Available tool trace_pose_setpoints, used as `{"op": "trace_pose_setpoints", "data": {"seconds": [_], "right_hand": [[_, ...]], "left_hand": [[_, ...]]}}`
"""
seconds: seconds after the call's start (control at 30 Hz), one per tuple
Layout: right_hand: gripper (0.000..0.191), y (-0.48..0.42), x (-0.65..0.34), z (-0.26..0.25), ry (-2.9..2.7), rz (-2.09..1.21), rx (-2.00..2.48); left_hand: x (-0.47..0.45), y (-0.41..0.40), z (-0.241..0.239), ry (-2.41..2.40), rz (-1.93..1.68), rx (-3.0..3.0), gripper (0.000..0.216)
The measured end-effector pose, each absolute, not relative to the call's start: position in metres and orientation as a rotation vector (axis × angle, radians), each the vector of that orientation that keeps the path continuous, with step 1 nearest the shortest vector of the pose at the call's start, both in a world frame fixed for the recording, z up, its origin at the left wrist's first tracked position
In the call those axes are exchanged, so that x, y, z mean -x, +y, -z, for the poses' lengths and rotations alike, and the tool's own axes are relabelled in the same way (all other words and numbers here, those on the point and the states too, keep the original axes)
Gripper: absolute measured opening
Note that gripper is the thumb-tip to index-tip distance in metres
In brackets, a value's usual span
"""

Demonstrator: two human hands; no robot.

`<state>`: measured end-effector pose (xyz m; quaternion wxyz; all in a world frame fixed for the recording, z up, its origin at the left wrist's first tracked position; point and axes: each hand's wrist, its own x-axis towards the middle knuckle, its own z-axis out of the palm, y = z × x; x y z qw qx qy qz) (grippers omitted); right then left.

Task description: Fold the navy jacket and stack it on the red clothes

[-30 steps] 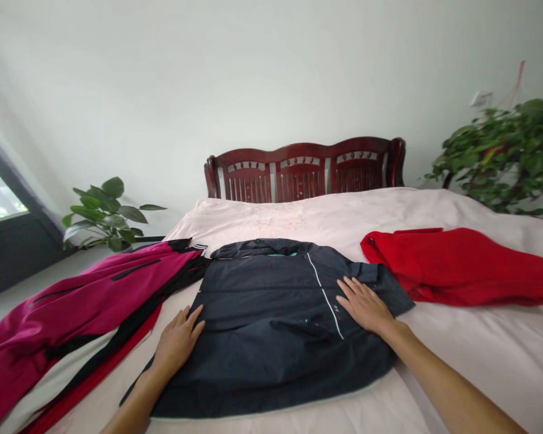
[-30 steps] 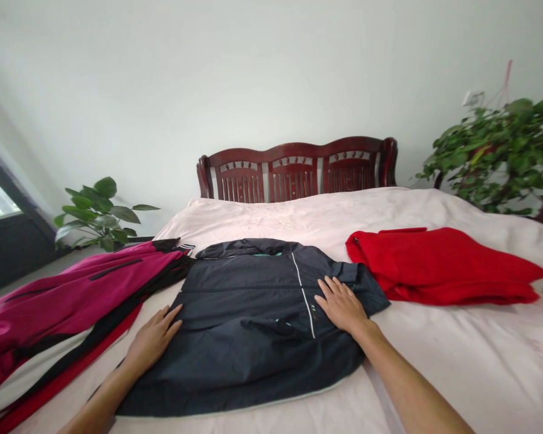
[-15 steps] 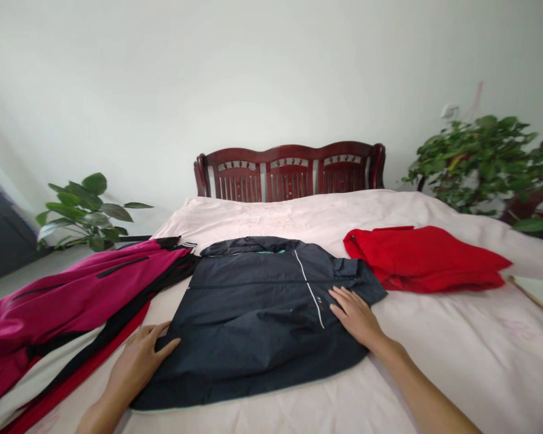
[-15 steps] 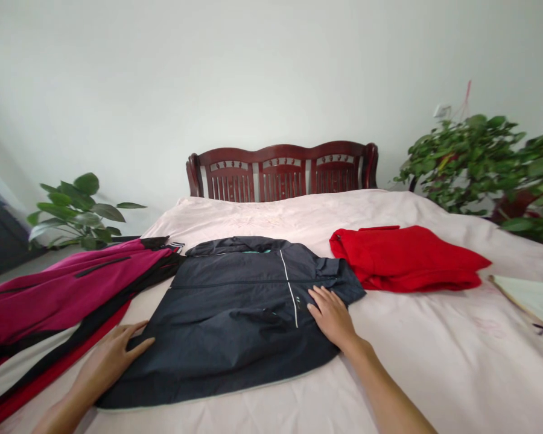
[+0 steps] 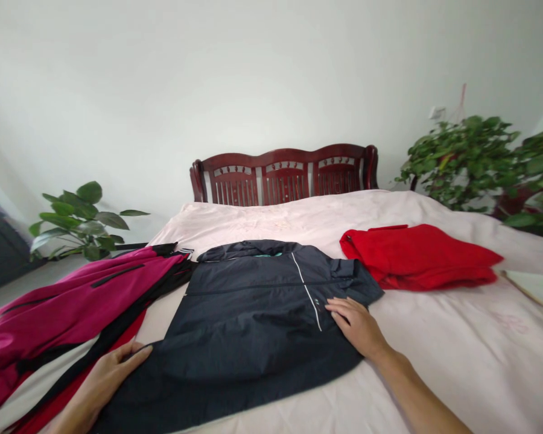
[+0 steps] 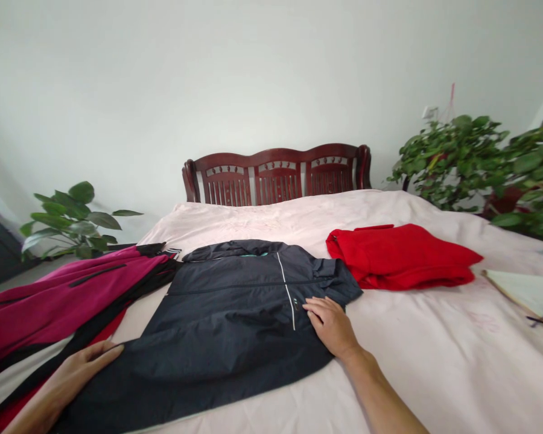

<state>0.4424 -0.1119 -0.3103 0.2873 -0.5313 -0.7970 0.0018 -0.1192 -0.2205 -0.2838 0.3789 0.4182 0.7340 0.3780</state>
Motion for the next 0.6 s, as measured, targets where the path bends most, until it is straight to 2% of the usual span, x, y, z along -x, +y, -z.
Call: {"op": "trace_pose_setpoints", "data": {"seconds": [0.13,0.23,0.43,0.5,0.6], "right_hand": [[0.033,-0.117,-0.439,0.304,-2.112,-0.054,1.432],[0.036,-0.115,-0.432,0.291,-2.108,-0.093,1.535],[0.035,-0.058,-0.393,0.242,-2.223,-0.223,1.73],[0.03,-0.025,-0.371,0.228,-2.252,-0.234,1.651],[0.032,0.027,-0.334,0.216,-2.27,-0.162,1.598]], "left_hand": [[0.126,-0.212,0.295,2.088,-0.81,-1.476,0.03],[0.109,-0.2,0.288,2.265,-0.827,-1.694,0.031],[0.031,-0.145,0.271,1.963,-0.855,-2.025,0.04],[0.01,-0.129,0.282,1.94,-0.804,-2.124,0.044],[-0.008,-0.121,0.31,2.01,-0.674,-2.263,0.048]]}}
